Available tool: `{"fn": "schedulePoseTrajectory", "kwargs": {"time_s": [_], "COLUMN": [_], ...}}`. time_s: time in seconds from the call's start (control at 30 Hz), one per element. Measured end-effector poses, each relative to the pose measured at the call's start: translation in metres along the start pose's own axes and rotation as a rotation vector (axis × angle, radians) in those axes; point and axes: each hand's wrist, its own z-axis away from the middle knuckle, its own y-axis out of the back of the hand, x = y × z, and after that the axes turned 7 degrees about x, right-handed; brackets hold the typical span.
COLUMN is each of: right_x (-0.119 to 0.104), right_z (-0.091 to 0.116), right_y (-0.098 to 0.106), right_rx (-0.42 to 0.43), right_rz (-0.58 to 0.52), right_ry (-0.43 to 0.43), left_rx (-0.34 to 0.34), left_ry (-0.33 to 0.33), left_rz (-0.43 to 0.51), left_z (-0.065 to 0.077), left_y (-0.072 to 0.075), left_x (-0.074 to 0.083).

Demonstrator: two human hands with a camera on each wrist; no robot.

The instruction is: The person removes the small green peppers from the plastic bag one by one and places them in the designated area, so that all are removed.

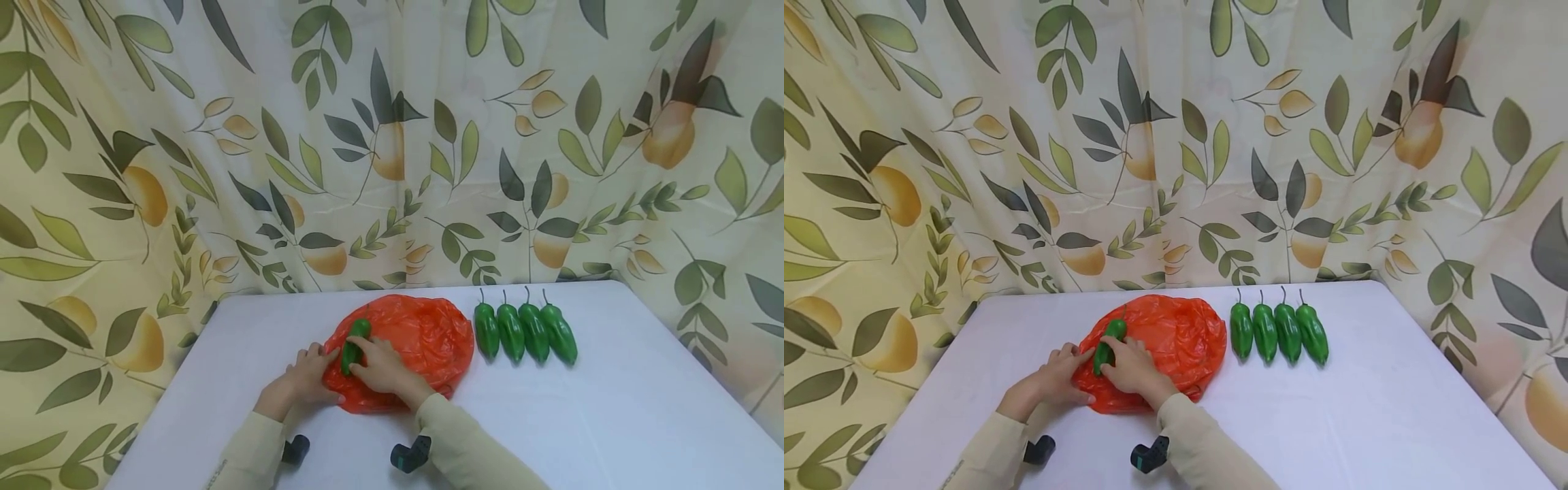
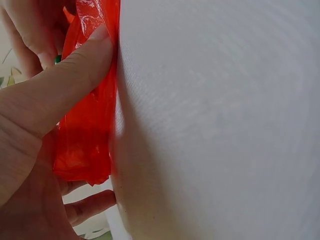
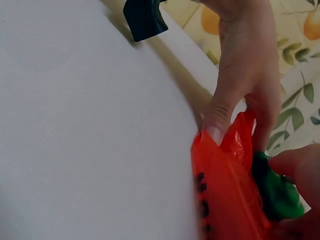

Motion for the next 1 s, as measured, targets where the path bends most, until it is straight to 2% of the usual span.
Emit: {"fn": "schedulePoseTrajectory", "kwargs": {"time_s": [0.2, 0.43, 0.7, 1.0], "right_x": [-0.010, -0.016, -0.005, 0.002], "right_z": [0.002, 0.001, -0.001, 0.000], "right_y": [-0.004, -0.006, -0.010, -0.003], "right_rx": [-0.010, 0.003, 0.054, 0.038], "right_rz": [0.083, 0.091, -0.040, -0.125], "right_ry": [0.012, -0.003, -0.011, -0.004], "left_rx": [0.000, 0.000, -0.004, -0.003], "left_ry": [0.001, 0.004, -0.001, 0.013], "left_rz": [0.014, 0.024, 0.023, 0.030], "left_z": [0.001, 0.002, 0.000, 0.002], "left_y": [0.003, 0.003, -0.001, 0.001], "left_x": [-0.001, -0.002, -0.001, 0.001]}}
